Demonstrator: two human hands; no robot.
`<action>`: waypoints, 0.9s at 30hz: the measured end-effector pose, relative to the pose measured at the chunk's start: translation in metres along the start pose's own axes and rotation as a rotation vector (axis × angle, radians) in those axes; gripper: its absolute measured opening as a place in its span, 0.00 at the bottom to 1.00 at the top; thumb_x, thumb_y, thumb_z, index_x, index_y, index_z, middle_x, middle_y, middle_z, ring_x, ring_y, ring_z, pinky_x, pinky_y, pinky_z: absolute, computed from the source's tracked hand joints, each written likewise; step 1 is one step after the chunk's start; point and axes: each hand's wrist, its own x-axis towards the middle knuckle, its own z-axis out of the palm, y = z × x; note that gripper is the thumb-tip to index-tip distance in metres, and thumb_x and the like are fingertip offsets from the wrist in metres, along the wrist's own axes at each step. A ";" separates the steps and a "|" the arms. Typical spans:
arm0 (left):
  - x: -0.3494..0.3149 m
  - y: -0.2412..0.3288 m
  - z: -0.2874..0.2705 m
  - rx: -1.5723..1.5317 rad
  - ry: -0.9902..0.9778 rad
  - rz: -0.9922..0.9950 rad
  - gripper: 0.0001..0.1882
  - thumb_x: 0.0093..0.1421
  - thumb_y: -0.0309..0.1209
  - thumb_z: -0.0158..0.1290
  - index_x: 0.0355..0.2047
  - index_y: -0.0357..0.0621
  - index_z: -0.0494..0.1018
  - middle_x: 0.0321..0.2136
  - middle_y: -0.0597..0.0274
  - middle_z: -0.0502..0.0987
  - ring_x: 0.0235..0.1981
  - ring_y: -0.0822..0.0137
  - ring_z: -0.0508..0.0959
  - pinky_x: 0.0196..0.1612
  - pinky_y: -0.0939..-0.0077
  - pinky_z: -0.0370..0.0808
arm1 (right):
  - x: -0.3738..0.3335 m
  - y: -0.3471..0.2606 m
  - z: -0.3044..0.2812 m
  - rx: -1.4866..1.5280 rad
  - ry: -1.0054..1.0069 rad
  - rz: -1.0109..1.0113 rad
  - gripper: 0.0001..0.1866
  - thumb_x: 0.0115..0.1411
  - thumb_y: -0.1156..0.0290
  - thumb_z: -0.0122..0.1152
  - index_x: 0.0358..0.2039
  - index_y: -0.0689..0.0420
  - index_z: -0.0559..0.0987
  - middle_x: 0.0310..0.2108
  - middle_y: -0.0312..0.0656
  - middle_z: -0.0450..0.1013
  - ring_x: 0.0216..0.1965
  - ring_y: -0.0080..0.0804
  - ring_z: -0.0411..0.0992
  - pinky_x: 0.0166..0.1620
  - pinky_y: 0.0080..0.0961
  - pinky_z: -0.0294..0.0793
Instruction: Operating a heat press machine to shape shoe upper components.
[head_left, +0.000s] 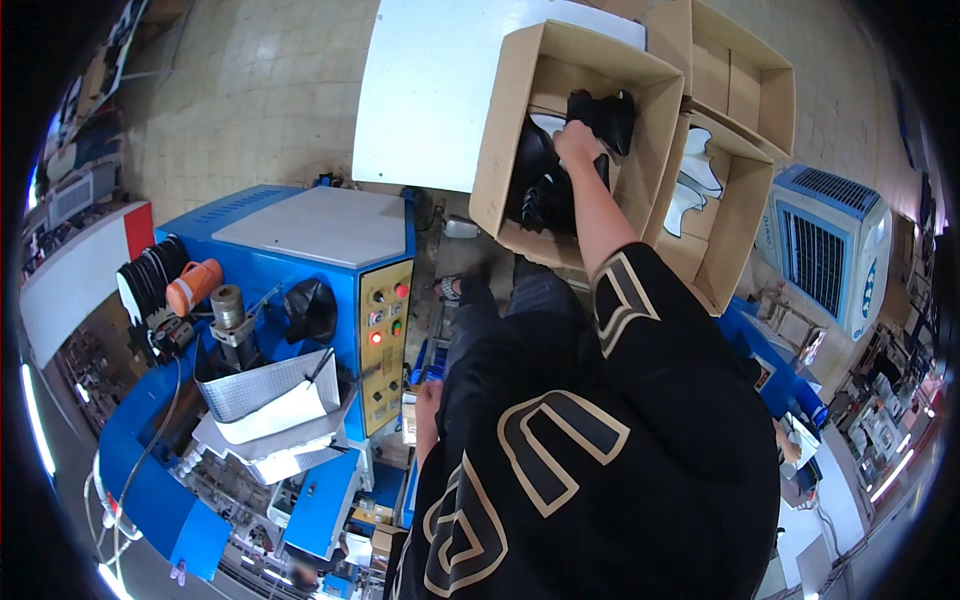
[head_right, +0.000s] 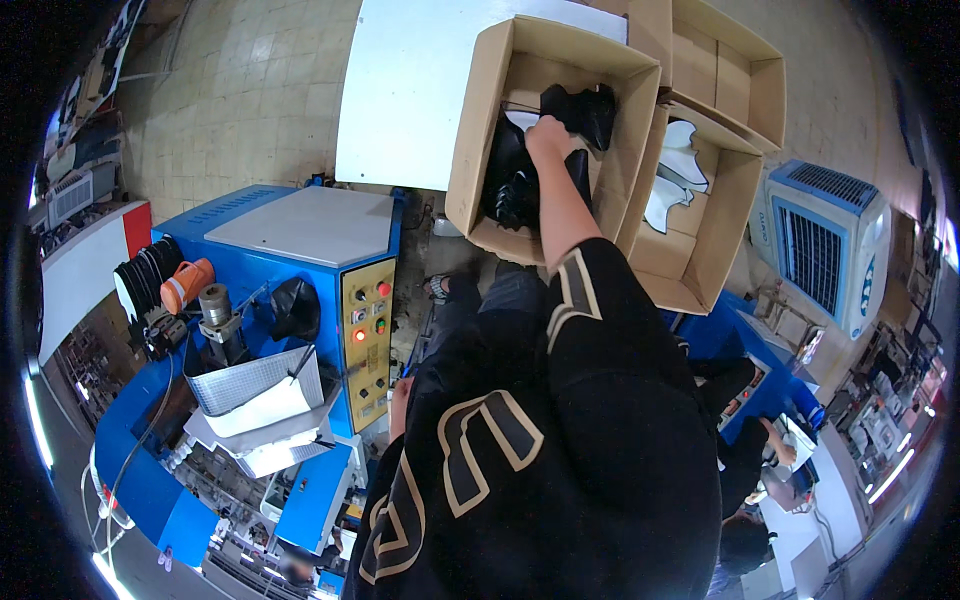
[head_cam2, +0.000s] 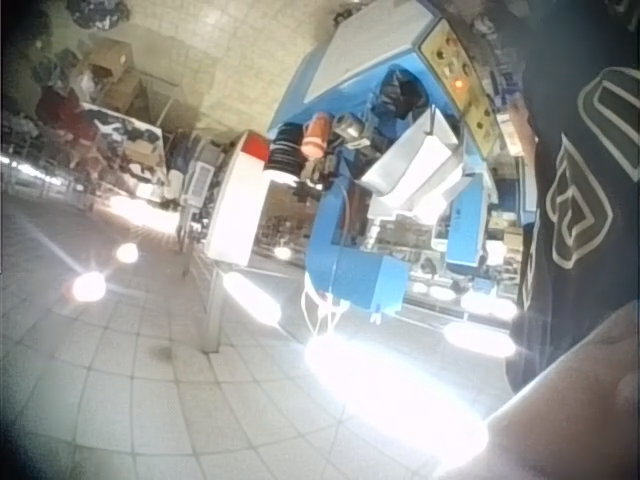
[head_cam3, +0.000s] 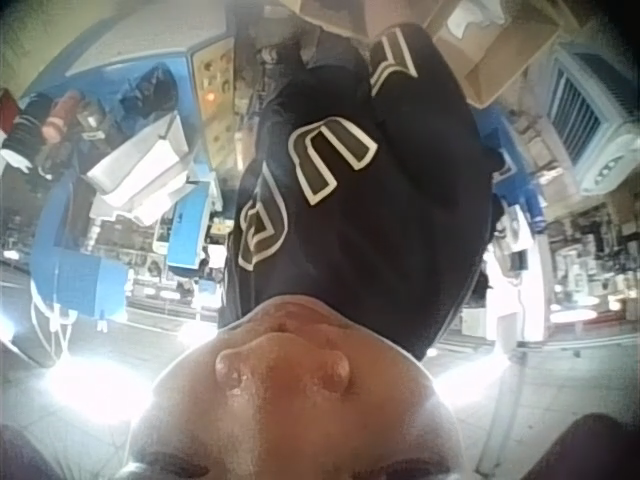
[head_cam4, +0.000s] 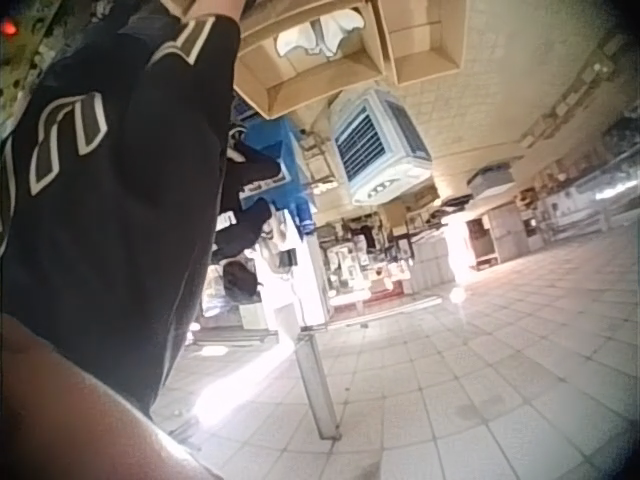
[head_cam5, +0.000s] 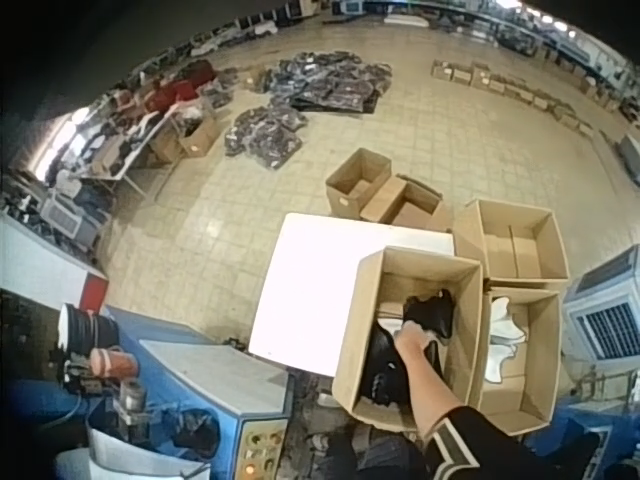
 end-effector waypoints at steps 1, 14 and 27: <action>-0.004 0.020 -0.002 -0.119 0.024 0.013 0.17 0.67 0.43 0.48 0.41 0.41 0.74 0.26 0.62 0.77 0.25 0.69 0.77 0.30 0.74 0.71 | -0.011 0.001 -0.008 -0.005 -0.006 -0.011 0.22 0.56 0.55 0.59 0.50 0.48 0.78 0.49 0.45 0.76 0.49 0.46 0.75 0.48 0.38 0.76; 0.015 0.046 0.023 -0.427 0.064 0.028 0.10 0.67 0.36 0.49 0.39 0.44 0.75 0.21 0.72 0.71 0.19 0.81 0.67 0.22 0.87 0.62 | -0.037 0.040 -0.074 -0.459 0.339 -0.883 0.17 0.51 0.72 0.56 0.39 0.40 0.84 0.35 0.32 0.76 0.43 0.33 0.70 0.47 0.32 0.64; 0.010 0.052 0.038 -0.506 0.046 -0.074 0.12 0.67 0.38 0.48 0.40 0.43 0.75 0.19 0.72 0.70 0.14 0.80 0.66 0.16 0.84 0.60 | 0.003 0.027 0.008 0.244 -0.594 -0.364 0.26 0.66 0.54 0.43 0.59 0.55 0.71 0.56 0.49 0.71 0.59 0.42 0.66 0.61 0.33 0.61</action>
